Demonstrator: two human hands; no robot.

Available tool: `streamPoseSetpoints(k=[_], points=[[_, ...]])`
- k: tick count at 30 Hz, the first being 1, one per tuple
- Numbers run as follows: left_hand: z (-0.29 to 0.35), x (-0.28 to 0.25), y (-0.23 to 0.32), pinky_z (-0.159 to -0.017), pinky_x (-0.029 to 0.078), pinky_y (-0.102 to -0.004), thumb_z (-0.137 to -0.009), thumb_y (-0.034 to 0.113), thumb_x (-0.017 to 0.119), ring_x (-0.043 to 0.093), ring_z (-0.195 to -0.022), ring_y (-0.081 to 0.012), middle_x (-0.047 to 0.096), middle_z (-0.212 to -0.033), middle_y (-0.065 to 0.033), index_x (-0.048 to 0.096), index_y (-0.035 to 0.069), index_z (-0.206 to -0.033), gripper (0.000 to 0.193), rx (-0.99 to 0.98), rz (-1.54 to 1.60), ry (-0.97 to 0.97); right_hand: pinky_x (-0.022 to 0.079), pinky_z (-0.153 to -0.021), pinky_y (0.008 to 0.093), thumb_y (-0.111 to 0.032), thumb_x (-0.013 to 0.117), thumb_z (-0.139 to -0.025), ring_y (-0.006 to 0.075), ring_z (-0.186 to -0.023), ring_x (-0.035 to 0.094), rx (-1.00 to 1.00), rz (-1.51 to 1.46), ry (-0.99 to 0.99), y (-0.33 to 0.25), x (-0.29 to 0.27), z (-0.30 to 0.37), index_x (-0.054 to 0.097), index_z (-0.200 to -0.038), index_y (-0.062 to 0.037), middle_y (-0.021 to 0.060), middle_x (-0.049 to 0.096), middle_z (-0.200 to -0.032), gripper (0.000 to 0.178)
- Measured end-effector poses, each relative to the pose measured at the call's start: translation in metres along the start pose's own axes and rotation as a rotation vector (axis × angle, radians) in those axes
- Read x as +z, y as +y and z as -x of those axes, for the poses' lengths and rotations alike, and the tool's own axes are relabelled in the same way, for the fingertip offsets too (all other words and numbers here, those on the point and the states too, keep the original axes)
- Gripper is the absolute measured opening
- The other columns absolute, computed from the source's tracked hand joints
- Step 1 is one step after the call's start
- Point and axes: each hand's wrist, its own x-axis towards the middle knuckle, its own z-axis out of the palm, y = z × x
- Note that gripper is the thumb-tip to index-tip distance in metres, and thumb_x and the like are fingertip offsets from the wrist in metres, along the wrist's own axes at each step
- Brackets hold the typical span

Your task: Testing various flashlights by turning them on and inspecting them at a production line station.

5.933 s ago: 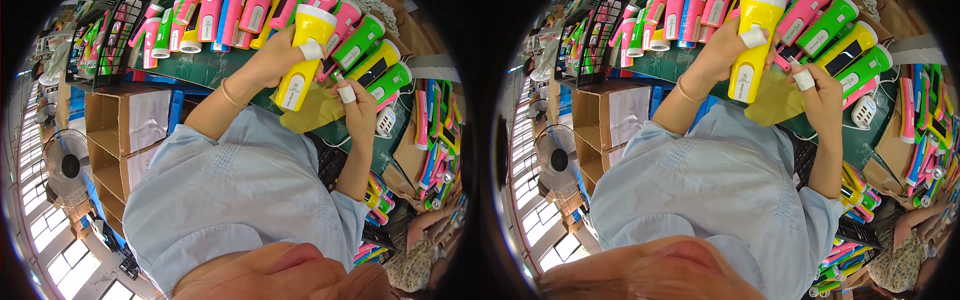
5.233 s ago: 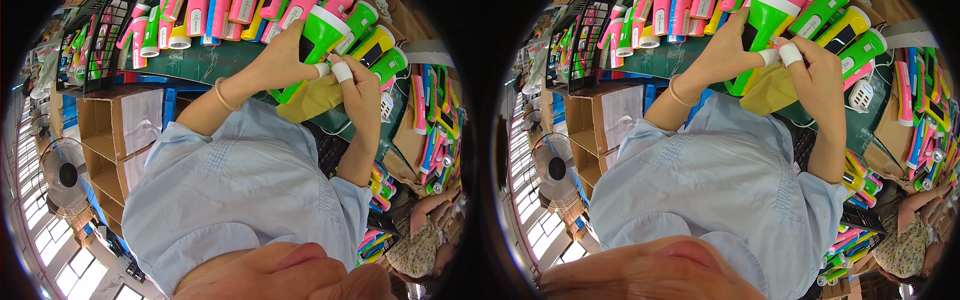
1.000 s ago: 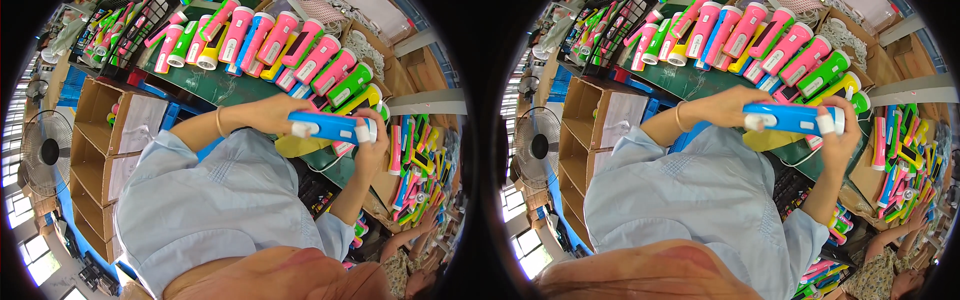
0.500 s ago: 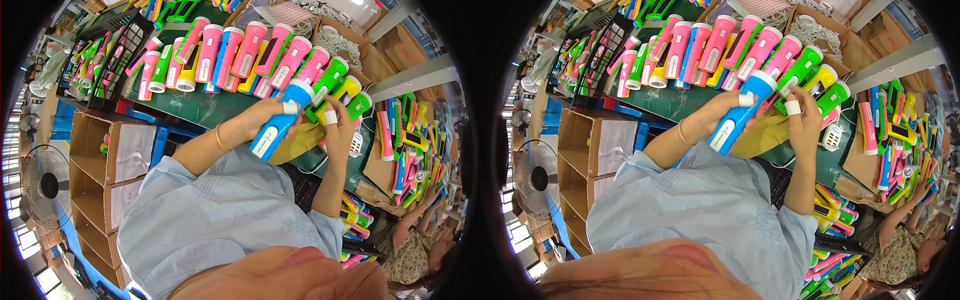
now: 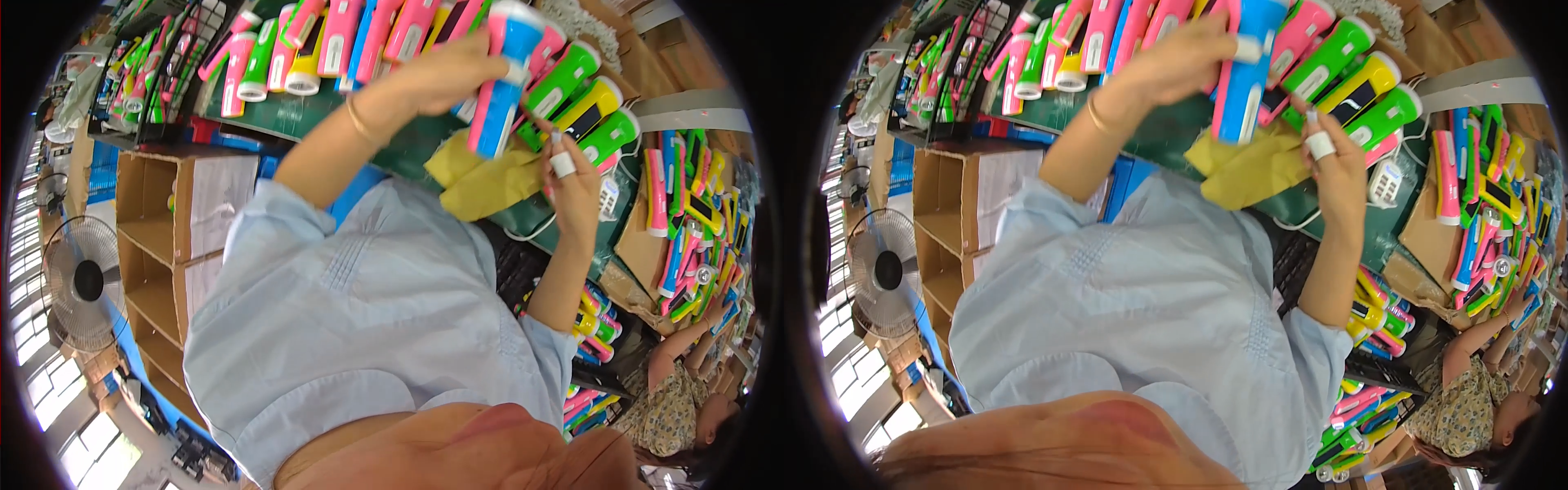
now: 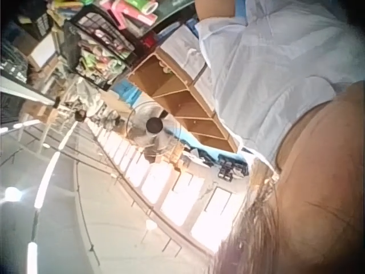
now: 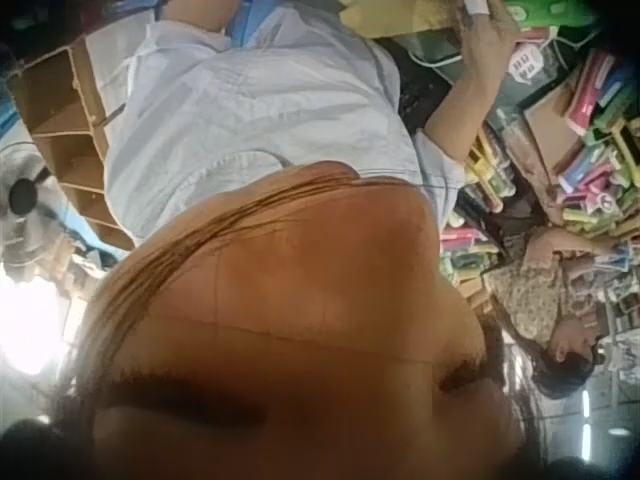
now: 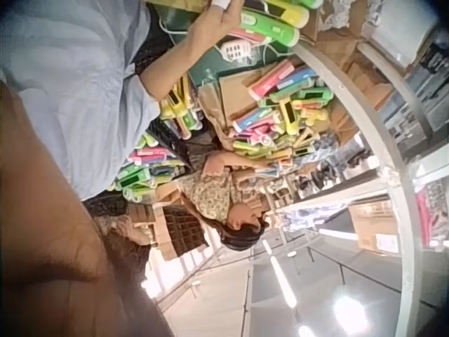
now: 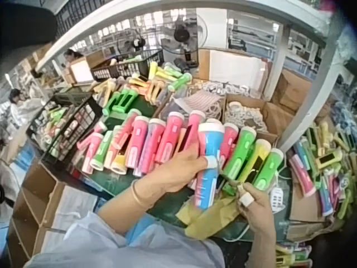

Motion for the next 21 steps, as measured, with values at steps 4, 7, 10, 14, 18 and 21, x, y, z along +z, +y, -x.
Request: streamPoseSetpoints(k=[4,7,10,14,18,21], points=[[-0.005,0.016,0.049,-0.078,0.045,-0.0404,-0.072,0.020,0.069,0.052,-0.094,-0.0415,0.051,-0.102,-0.0262,0.032,-0.005,-0.118,0.063,0.482,-0.926,0.686,0.037,-0.062,0.0188,-0.012,0.056,-0.088,0.0085,-0.071,0.045,-0.129,0.031,0.027,-0.011,0.009,-0.004,0.056,-0.113,0.0071,0.0028,0.054,-0.085,0.031],[-0.036,-0.013,0.026,-0.083,0.044,-0.0407,-0.074,0.029,0.069,0.053,-0.096,-0.0407,0.050,-0.105,-0.0308,0.021,-0.010,-0.124,0.079,0.444,-0.831,0.586,0.041,-0.064,0.0196,-0.008,0.061,-0.084,0.0094,-0.072,0.051,-0.144,-0.031,0.146,-0.004,0.013,-0.014,0.059,-0.106,0.0048,0.0045,0.058,-0.086,0.025],[-0.031,0.002,0.042,-0.082,0.047,-0.0361,-0.086,0.025,0.057,0.056,-0.095,-0.0280,0.056,-0.104,-0.0165,0.044,-0.006,-0.116,0.045,0.084,-0.068,0.347,0.043,-0.066,0.0192,-0.006,0.065,-0.081,0.0092,-0.072,0.055,-0.275,-0.131,0.257,-0.012,0.017,-0.022,0.063,-0.097,0.0017,0.0044,0.061,-0.086,0.018],[-0.006,-0.002,0.019,-0.077,0.049,-0.0305,-0.093,0.027,0.047,0.059,-0.085,-0.0177,0.060,-0.099,-0.0083,0.050,0.001,-0.113,0.034,-0.056,0.560,-0.096,0.044,-0.066,0.0207,-0.003,0.064,-0.078,0.0087,-0.070,0.056,-0.447,0.383,0.220,-0.033,0.049,-0.023,0.064,-0.090,0.0009,0.0034,0.061,-0.079,0.012],[0.005,0.027,0.012,-0.063,0.045,-0.0222,-0.092,0.026,0.048,0.052,-0.071,-0.0081,0.055,-0.084,-0.0015,0.052,0.005,-0.108,0.027,0.238,0.158,0.096,0.046,-0.065,0.0262,0.004,0.061,-0.071,0.0165,-0.068,0.058,-0.860,0.905,0.266,-0.028,0.057,-0.033,0.063,-0.086,-0.0010,0.0085,0.060,-0.077,0.017],[0.010,0.042,0.009,-0.060,0.045,-0.0214,-0.092,0.027,0.048,0.052,-0.067,-0.0076,0.056,-0.083,-0.0015,0.052,0.004,-0.105,0.026,0.273,-0.472,0.368,0.045,-0.066,0.0266,0.004,0.060,-0.072,0.0162,-0.074,0.056,-0.683,0.837,-0.043,-0.040,0.043,-0.030,0.061,-0.086,-0.0003,0.0082,0.058,-0.080,0.015]])
